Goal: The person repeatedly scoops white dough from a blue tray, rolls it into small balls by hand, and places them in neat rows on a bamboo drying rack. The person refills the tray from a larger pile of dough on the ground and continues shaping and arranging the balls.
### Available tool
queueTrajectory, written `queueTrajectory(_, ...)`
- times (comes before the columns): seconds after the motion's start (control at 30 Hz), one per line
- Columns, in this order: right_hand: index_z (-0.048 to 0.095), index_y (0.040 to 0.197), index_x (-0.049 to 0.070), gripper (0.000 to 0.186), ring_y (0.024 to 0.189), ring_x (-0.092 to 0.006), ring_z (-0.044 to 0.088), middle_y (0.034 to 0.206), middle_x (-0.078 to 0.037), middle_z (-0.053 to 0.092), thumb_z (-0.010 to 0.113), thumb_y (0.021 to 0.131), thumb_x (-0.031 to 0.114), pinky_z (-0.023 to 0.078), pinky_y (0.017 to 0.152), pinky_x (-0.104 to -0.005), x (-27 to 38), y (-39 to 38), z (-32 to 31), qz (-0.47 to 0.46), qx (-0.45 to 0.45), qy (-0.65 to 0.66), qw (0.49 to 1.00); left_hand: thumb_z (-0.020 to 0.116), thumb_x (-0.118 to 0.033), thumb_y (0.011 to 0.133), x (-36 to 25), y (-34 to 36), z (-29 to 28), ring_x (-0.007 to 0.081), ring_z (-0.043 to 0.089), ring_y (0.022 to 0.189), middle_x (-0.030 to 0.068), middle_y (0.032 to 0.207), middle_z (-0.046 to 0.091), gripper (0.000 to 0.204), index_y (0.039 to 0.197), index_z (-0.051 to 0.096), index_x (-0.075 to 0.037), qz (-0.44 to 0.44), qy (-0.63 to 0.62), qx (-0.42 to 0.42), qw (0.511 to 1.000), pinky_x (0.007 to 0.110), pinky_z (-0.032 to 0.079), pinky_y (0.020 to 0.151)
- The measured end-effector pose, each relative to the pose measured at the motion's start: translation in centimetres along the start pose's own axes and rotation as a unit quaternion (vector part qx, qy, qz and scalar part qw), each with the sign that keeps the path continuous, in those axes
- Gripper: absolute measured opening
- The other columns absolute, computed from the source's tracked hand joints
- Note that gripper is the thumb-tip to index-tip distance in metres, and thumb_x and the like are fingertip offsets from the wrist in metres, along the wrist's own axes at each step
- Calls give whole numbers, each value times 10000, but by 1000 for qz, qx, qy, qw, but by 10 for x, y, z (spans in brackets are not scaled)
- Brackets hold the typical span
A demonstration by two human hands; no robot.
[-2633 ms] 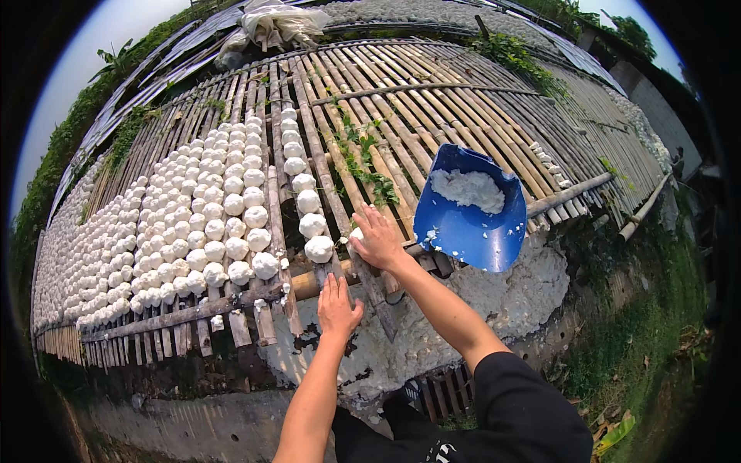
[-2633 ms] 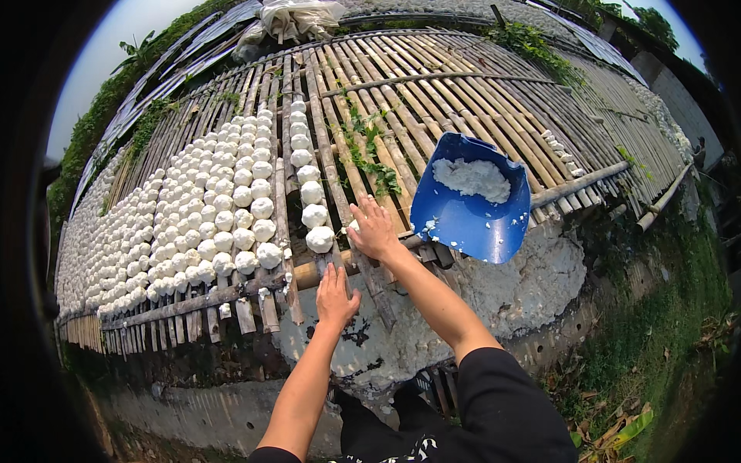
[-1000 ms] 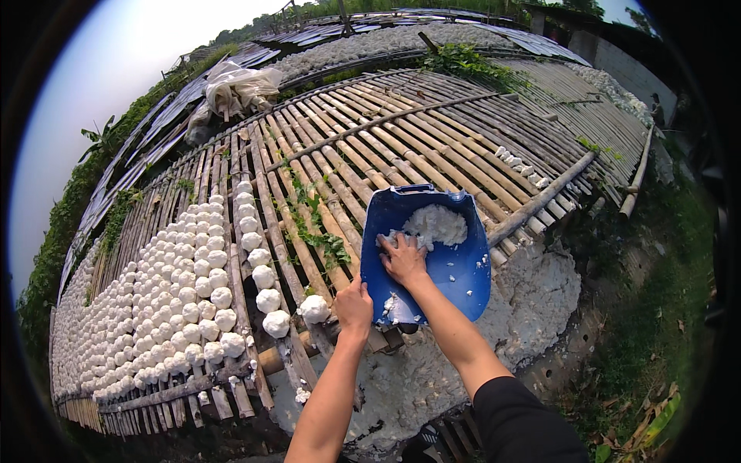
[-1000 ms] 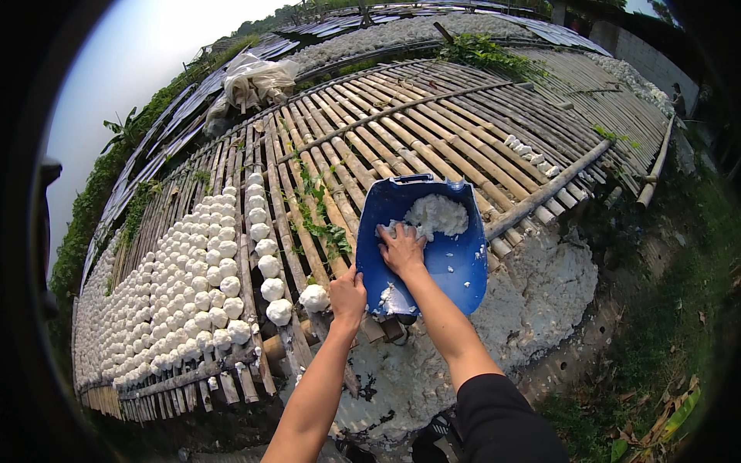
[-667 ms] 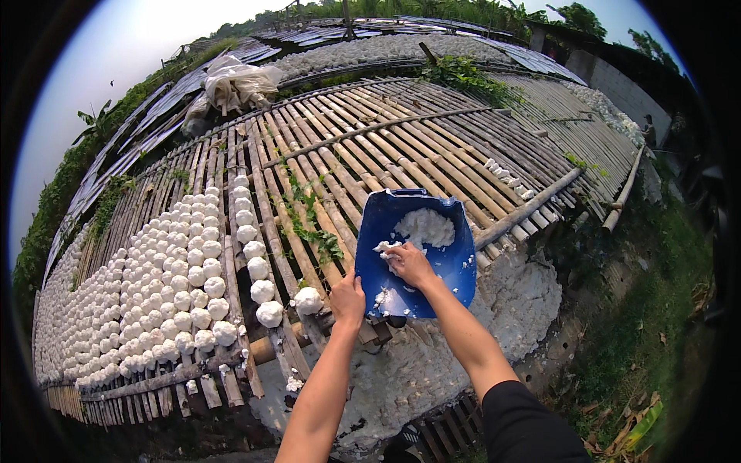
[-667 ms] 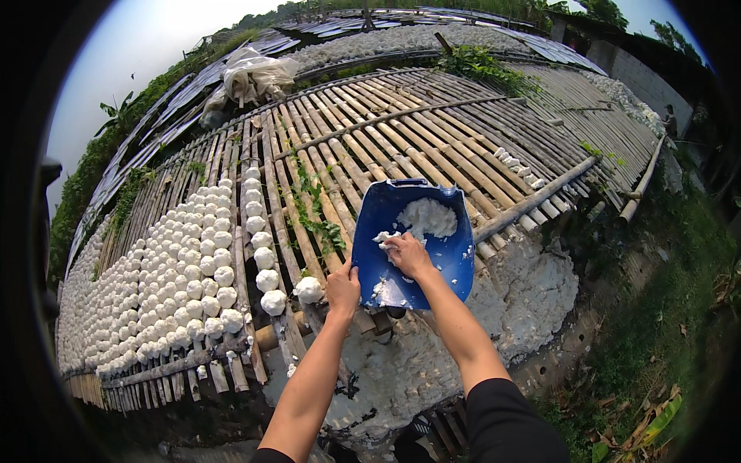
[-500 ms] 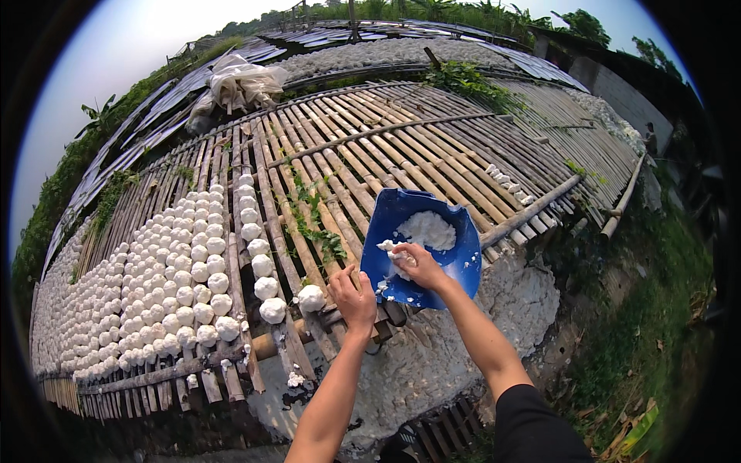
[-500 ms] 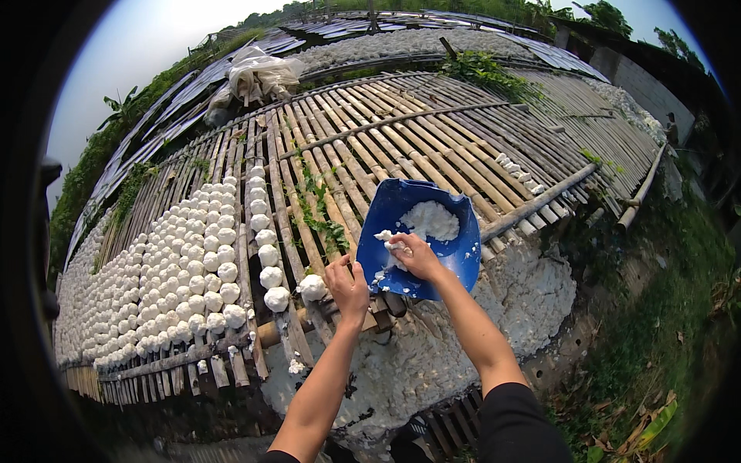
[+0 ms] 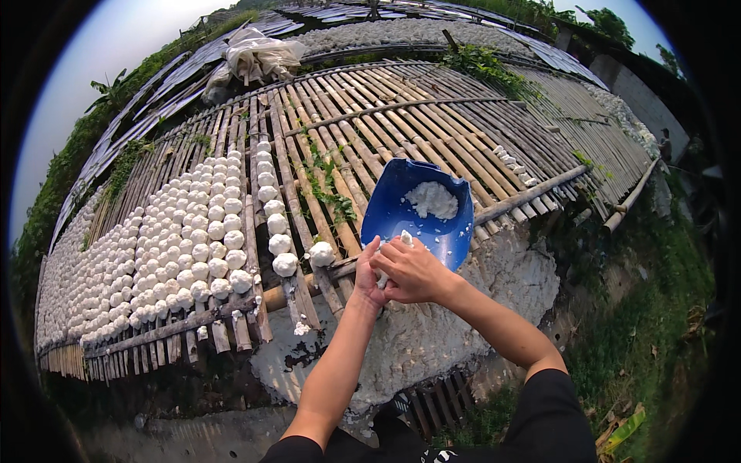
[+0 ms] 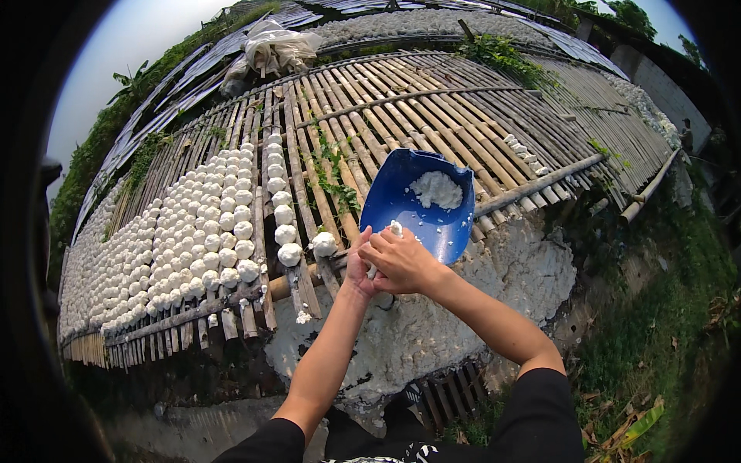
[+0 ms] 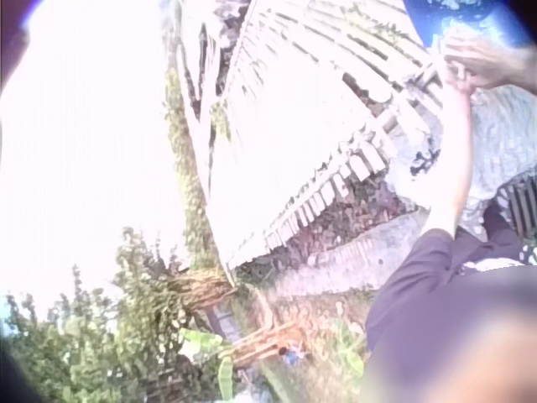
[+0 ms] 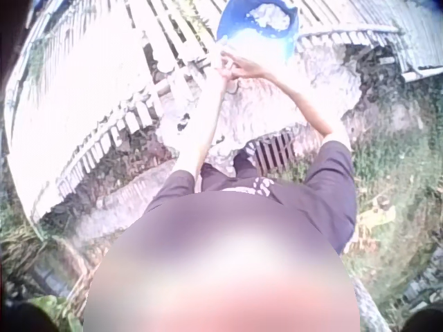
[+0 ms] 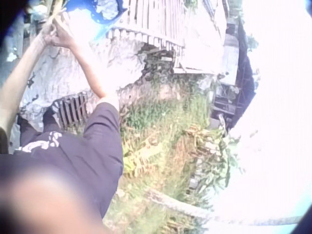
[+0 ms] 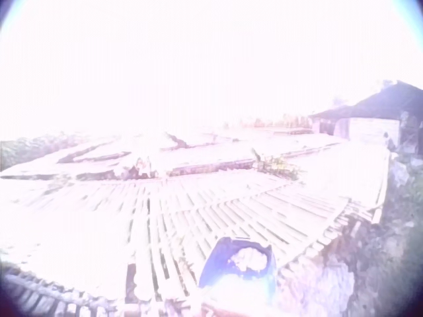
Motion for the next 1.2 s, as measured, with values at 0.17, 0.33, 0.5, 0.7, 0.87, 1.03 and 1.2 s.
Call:
queueTrajectory(0.17, 624, 1248, 211, 462, 1145, -261, 642, 1360, -100, 608, 775, 840, 363, 521, 878, -482, 61, -26, -13, -15, 51, -54, 997, 547, -417, 1085, 18, -50, -27, 282, 710, 1163, 113, 1238, 746, 412, 1275, 705, -88, 74, 12, -82, 994, 476, 611, 989)
queueTrajectory(0.33, 696, 1229, 122, 467, 1234, -336, 617, 1502, -162, 550, 743, 918, 467, 481, 1001, -519, 66, -40, -69, 20, -158, 41, 986, 575, -382, 1070, 29, -69, -2, 266, 737, 1072, 102, 1177, 754, 361, 1213, 708, -79, 62, -35, -25, 997, 453, 624, 944)
queueTrajectory(0.5, 696, 1251, 32, 363, 1209, -404, 649, 1387, -175, 648, 630, 1035, 315, 516, 1016, -502, 35, -60, -41, 238, -316, 290, 871, 599, -327, 1061, 44, -76, -1, 211, 735, 969, 65, 1060, 751, 265, 1103, 714, -92, 95, 40, -68, 992, 381, 620, 869)
queueTrajectory(0.7, 723, 1177, 5, 356, 1148, -386, 691, 1332, -200, 679, 619, 1051, 321, 557, 970, -472, 55, -88, -1, 284, -349, 268, 852, 561, -337, 1088, 70, -92, 2, 162, 715, 915, 48, 1039, 736, 287, 1118, 700, -88, 175, 73, -85, 978, 325, 597, 826)
queueTrajectory(0.87, 476, 1462, 34, 717, 1272, -357, 629, 1426, -204, 621, 499, 1060, 628, 521, 1104, -506, 45, -112, 77, 308, -370, 815, 323, 587, -353, 1055, 57, -124, 41, 209, 642, 1096, 24, 1007, 769, 329, 1016, 804, -109, 345, 681, -205, 613, 388, 380, 974)
queueTrajectory(1.03, 572, 1326, 42, 621, 1205, -293, 667, 1302, -156, 676, 524, 1060, 602, 562, 1038, -456, 63, -126, 116, 308, -331, 858, 243, 590, -331, 1028, 58, -132, 49, 253, 538, 1173, 43, 940, 750, 296, 913, 803, -160, 341, 792, -201, 465, 500, 242, 978)
queueTrajectory(1.2, 687, 1089, 38, 525, 1003, -191, 714, 1085, -72, 720, 575, 1062, 549, 605, 894, -383, 61, -150, 139, 414, -356, 785, 294, 485, -510, 1078, 52, -149, 42, 285, 567, 1233, 120, 1367, 630, 481, 1341, 654, -144, 361, 805, -224, 415, 523, 345, 1107)
Point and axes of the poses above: each hand's wrist, its own y-axis towards the middle knuckle, its own z-axis out of the palm, x = y × z, the point moved 9 cm from there along y, towards the middle knuckle
